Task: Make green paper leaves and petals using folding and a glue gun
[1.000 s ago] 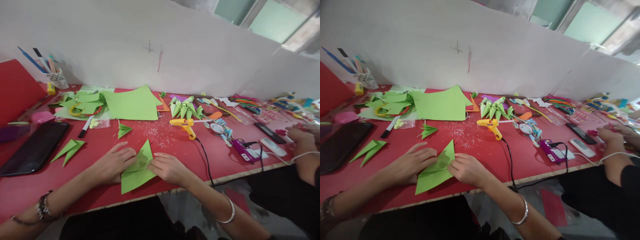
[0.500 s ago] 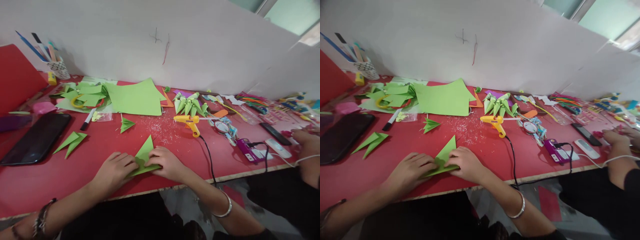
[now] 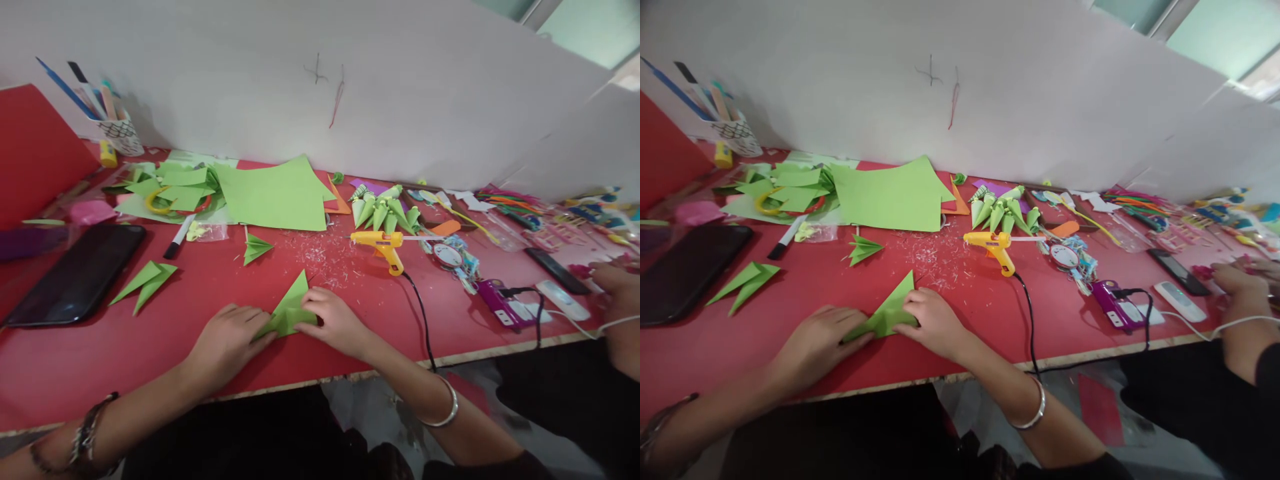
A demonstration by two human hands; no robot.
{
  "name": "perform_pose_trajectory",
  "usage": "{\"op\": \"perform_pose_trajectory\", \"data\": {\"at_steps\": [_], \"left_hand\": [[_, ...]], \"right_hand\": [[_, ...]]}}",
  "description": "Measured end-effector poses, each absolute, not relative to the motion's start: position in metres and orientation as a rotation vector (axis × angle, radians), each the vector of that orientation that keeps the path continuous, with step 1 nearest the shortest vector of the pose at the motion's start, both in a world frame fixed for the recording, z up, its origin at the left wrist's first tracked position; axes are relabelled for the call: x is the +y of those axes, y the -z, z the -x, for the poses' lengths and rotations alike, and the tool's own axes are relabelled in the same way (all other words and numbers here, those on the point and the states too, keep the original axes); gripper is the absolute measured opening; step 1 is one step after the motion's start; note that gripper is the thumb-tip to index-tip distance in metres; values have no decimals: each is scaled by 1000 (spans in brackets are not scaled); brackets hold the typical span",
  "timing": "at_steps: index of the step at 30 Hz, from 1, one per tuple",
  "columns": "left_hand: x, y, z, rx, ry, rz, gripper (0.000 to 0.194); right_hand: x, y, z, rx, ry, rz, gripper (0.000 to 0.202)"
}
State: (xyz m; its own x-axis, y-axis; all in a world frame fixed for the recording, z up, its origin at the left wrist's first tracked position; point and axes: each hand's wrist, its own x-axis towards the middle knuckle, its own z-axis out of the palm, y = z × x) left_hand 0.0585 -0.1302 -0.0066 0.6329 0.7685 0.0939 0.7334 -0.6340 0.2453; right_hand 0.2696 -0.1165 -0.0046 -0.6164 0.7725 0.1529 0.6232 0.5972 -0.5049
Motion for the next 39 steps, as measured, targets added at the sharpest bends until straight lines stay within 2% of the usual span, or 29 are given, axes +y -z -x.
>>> {"op": "perform_pose_trajectory", "data": {"at_steps": [6, 10, 14, 17, 29, 33, 37, 39], "left_hand": [[-131, 8, -55, 1310, -306, -2671, 23], [-130, 8, -47, 1282, -455, -2759, 31], [-124, 1, -42, 888, -273, -3002, 44], [-121, -2, -42, 709, -159, -3051, 41], [-118, -2, -16, 725, -116, -2836, 48], [-117, -7, -1, 658, -81, -2791, 61], [-117, -12, 4, 613, -17, -2765, 62], [-117, -12, 4, 623, -24, -2741, 63]], "right_hand": [[-118, 10, -267, -2486, -492, 1222, 31], [-119, 11, -265, -2521, -434, 1240, 27], [-121, 10, -265, -2531, -411, 1237, 24], [-122, 9, -264, -2541, -387, 1254, 25], [-123, 7, -264, -2555, -374, 1275, 25], [-123, 4, -264, -2566, -383, 1297, 24], [-126, -1, -261, -2545, -403, 1348, 18], [-129, -3, -257, -2486, -403, 1418, 29]]}}
